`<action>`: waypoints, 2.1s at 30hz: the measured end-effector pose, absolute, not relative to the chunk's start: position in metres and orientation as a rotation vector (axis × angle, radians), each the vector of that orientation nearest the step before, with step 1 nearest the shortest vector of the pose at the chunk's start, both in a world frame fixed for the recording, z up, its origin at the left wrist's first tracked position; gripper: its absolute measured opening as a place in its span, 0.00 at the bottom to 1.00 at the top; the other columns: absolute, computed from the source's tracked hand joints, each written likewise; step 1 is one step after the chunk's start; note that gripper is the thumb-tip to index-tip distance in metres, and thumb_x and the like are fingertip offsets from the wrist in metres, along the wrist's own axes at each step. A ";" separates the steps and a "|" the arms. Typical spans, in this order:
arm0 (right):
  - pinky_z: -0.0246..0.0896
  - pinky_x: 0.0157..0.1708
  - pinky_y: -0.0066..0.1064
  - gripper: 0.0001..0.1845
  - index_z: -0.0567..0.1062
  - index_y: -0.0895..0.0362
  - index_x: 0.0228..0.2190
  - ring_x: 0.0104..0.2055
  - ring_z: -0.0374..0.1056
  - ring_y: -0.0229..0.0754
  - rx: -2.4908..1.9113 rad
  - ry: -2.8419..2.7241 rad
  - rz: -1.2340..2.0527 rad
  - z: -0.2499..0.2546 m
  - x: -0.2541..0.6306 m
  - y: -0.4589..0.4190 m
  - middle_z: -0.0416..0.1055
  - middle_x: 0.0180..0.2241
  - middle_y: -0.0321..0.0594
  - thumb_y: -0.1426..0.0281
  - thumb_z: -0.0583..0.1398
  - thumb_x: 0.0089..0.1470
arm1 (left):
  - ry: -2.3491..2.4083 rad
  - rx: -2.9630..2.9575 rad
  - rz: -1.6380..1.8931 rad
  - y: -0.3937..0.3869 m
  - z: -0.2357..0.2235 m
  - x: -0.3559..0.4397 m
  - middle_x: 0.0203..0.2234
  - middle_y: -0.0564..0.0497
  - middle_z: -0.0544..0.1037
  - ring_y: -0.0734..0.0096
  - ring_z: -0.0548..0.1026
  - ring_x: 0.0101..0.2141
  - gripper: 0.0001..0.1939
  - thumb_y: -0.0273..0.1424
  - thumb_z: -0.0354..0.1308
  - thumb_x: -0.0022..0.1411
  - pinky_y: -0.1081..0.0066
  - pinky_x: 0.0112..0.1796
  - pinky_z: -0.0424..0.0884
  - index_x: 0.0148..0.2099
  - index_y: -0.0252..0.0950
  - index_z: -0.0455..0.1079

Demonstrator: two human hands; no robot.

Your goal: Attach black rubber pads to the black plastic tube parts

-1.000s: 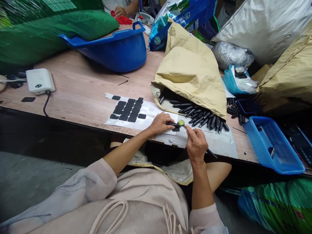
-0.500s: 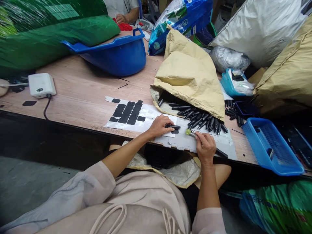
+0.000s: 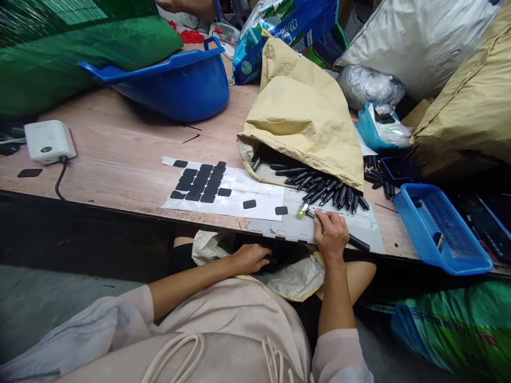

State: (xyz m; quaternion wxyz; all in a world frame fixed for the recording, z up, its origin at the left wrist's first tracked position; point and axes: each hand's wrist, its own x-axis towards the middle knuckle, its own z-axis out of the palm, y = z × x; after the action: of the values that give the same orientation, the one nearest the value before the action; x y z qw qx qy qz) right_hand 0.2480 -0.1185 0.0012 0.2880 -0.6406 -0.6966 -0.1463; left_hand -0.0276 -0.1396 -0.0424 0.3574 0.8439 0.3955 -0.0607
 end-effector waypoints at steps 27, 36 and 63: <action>0.60 0.42 0.35 0.13 0.84 0.51 0.43 0.38 0.66 0.44 -1.723 -1.828 -0.368 -0.002 0.247 -0.118 0.76 0.37 0.40 0.63 0.60 0.63 | 1.873 2.130 0.521 0.030 0.075 -0.032 0.38 0.45 0.83 0.55 0.80 0.43 0.13 0.40 0.60 0.68 0.63 0.42 0.72 0.48 0.39 0.79; 0.60 0.42 0.36 0.13 0.84 0.50 0.43 0.39 0.65 0.45 -1.733 -1.813 -0.327 -0.003 0.249 -0.118 0.75 0.37 0.41 0.64 0.61 0.62 | 1.219 2.511 0.502 -0.012 0.038 -0.008 0.39 0.47 0.81 0.59 0.76 0.44 0.08 0.37 0.66 0.65 0.66 0.43 0.67 0.43 0.39 0.78; 0.68 0.44 0.32 0.15 0.83 0.50 0.48 0.40 0.73 0.41 -1.456 -1.800 -0.114 0.039 0.180 -0.110 0.77 0.36 0.41 0.67 0.57 0.68 | 1.135 2.175 0.672 -0.001 0.013 -0.007 0.34 0.51 0.80 0.63 0.74 0.41 0.10 0.37 0.71 0.58 0.64 0.47 0.68 0.41 0.40 0.82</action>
State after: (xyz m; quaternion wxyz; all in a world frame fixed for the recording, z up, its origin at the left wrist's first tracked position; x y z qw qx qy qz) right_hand 0.1800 -0.1101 0.0391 0.4000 -0.5757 -0.7117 -0.0451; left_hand -0.0075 -0.0011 0.0129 0.2943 0.8172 0.4265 0.2523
